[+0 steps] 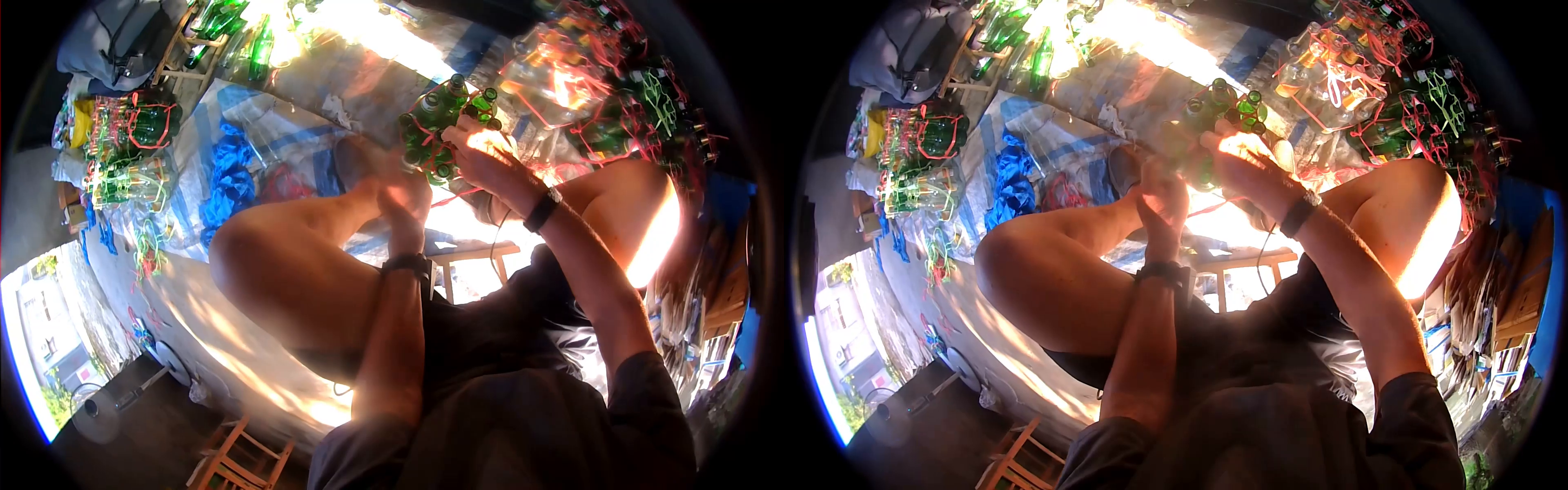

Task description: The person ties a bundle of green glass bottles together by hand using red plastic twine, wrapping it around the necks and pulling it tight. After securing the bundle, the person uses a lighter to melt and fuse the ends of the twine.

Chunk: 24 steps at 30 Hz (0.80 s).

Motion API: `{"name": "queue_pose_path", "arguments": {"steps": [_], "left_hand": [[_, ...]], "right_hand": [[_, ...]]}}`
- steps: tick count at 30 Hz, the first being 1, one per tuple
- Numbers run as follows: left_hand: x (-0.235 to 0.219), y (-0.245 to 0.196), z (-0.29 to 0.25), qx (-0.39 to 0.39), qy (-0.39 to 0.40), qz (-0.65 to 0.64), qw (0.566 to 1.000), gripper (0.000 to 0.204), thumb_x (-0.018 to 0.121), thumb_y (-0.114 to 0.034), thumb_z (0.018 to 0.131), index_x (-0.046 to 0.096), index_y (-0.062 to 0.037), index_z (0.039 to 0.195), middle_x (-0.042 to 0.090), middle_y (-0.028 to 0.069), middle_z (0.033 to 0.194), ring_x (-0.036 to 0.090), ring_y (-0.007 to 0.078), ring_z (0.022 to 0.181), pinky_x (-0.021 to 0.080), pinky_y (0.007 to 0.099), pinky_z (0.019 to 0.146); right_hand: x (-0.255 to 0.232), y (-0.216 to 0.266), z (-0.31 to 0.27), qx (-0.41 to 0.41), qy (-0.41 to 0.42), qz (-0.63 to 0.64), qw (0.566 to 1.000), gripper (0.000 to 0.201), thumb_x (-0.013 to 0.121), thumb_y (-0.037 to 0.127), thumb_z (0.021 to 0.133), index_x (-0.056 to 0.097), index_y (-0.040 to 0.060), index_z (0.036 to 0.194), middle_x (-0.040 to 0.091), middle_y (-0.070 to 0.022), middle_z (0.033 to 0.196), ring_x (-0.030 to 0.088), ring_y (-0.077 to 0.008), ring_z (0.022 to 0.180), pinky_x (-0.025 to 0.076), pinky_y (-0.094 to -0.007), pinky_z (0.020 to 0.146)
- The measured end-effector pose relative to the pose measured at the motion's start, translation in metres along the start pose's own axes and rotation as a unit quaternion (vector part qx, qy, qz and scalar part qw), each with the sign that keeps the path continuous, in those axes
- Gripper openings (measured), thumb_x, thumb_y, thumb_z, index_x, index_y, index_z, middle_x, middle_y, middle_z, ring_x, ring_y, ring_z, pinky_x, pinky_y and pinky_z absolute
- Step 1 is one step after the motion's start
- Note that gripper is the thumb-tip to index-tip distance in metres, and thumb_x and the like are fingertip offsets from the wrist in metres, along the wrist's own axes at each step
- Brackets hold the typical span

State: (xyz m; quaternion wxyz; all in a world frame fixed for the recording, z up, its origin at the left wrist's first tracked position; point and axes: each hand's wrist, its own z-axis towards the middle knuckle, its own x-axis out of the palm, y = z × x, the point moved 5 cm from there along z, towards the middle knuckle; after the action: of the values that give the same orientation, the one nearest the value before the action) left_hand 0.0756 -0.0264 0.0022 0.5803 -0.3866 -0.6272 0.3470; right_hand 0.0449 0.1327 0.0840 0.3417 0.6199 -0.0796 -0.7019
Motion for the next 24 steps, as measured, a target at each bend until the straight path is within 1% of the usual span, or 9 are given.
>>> {"name": "queue_pose_path", "arguments": {"steps": [1, 5, 8, 10, 13, 16, 20, 22, 24], "left_hand": [[0.006, -0.021, -0.002, 0.140, -0.077, 0.380, 0.911, 0.026, 0.049, -0.004, 0.095, 0.063, -0.0121, 0.116, 0.067, 0.0097, 0.098, 0.066, 0.0240, 0.083, 0.053, 0.0346, 0.076], [-0.011, -0.006, 0.003, 0.068, -0.040, 0.398, 0.914, 0.026, 0.050, -0.011, 0.097, 0.063, -0.0111, 0.118, 0.069, 0.0120, 0.101, 0.068, 0.0265, 0.089, 0.052, 0.0353, 0.079], [-0.018, 0.024, 0.009, -0.126, 0.037, -0.288, 0.949, 0.027, 0.052, -0.020, 0.097, 0.066, -0.0104, 0.118, 0.070, 0.0140, 0.101, 0.069, 0.0268, 0.092, 0.051, 0.0358, 0.080], [-0.024, 0.003, 0.010, 0.000, -0.038, 0.437, 0.899, 0.028, 0.050, -0.019, 0.098, 0.067, -0.0087, 0.118, 0.071, 0.0139, 0.100, 0.068, 0.0230, 0.090, 0.052, 0.0336, 0.079], [-0.041, 0.016, 0.024, -0.050, -0.004, 0.519, 0.853, 0.027, 0.052, -0.015, 0.098, 0.068, -0.0065, 0.118, 0.071, 0.0122, 0.100, 0.067, 0.0190, 0.089, 0.051, 0.0309, 0.078], [-0.059, 0.033, 0.027, 0.343, 0.147, 0.390, 0.842, 0.027, 0.055, -0.007, 0.094, 0.067, -0.0031, 0.118, 0.071, 0.0112, 0.102, 0.065, 0.0180, 0.087, 0.050, 0.0286, 0.078], [-0.050, 0.026, 0.024, -0.020, 0.000, 0.342, 0.939, 0.028, 0.058, 0.000, 0.091, 0.067, -0.0008, 0.117, 0.070, 0.0121, 0.105, 0.063, 0.0181, 0.085, 0.050, 0.0289, 0.077], [-0.072, 0.062, 0.027, -0.144, 0.053, -0.111, 0.982, 0.026, 0.058, 0.001, 0.090, 0.069, 0.0000, 0.114, 0.070, 0.0120, 0.106, 0.063, 0.0175, 0.085, 0.050, 0.0289, 0.077], [-0.075, 0.055, 0.041, 0.068, 0.135, 0.026, 0.988, 0.026, 0.058, 0.001, 0.090, 0.070, -0.0008, 0.113, 0.071, 0.0119, 0.104, 0.065, 0.0175, 0.084, 0.050, 0.0291, 0.075]], "right_hand": [[-0.002, 0.004, -0.006, 0.022, 0.010, -0.017, 1.000, 0.021, 0.060, -0.001, 0.078, 0.066, 0.0059, 0.098, 0.062, -0.0154, 0.093, 0.064, -0.0385, 0.079, 0.054, -0.0452, 0.068], [0.001, -0.008, -0.018, 0.063, 0.052, -0.043, 0.996, 0.028, 0.056, -0.004, 0.078, 0.064, 0.0067, 0.103, 0.060, -0.0177, 0.098, 0.064, -0.0372, 0.084, 0.053, -0.0462, 0.070], [-0.005, -0.025, -0.013, 0.074, -0.023, -0.040, 0.996, 0.027, 0.058, -0.001, 0.080, 0.062, 0.0054, 0.107, 0.062, -0.0188, 0.099, 0.065, -0.0375, 0.087, 0.053, -0.0456, 0.074], [-0.017, -0.035, -0.010, 0.137, -0.043, 0.054, 0.988, 0.028, 0.061, 0.005, 0.083, 0.060, 0.0052, 0.111, 0.063, -0.0191, 0.103, 0.066, -0.0369, 0.091, 0.054, -0.0443, 0.078], [-0.025, -0.052, -0.010, 0.202, -0.034, -0.035, 0.978, 0.036, 0.065, 0.017, 0.085, 0.058, 0.0066, 0.118, 0.065, -0.0186, 0.110, 0.067, -0.0358, 0.096, 0.054, -0.0448, 0.080], [-0.018, -0.083, -0.010, 0.249, 0.071, -0.063, 0.964, 0.037, 0.066, 0.018, 0.085, 0.057, 0.0060, 0.119, 0.068, -0.0227, 0.104, 0.066, -0.0397, 0.100, 0.053, -0.0474, 0.082], [-0.008, -0.092, -0.017, 0.221, 0.037, -0.005, 0.974, 0.033, 0.066, 0.017, 0.086, 0.056, 0.0050, 0.116, 0.067, -0.0230, 0.107, 0.065, -0.0415, 0.100, 0.053, -0.0483, 0.081], [-0.008, -0.088, -0.018, 0.191, 0.011, -0.014, 0.981, 0.032, 0.066, 0.016, 0.087, 0.056, 0.0049, 0.115, 0.067, -0.0227, 0.105, 0.065, -0.0420, 0.100, 0.053, -0.0487, 0.080], [-0.011, -0.082, -0.018, 0.211, 0.035, -0.053, 0.975, 0.030, 0.065, 0.015, 0.089, 0.057, 0.0058, 0.116, 0.066, -0.0220, 0.103, 0.064, -0.0420, 0.098, 0.052, -0.0496, 0.080]]}}
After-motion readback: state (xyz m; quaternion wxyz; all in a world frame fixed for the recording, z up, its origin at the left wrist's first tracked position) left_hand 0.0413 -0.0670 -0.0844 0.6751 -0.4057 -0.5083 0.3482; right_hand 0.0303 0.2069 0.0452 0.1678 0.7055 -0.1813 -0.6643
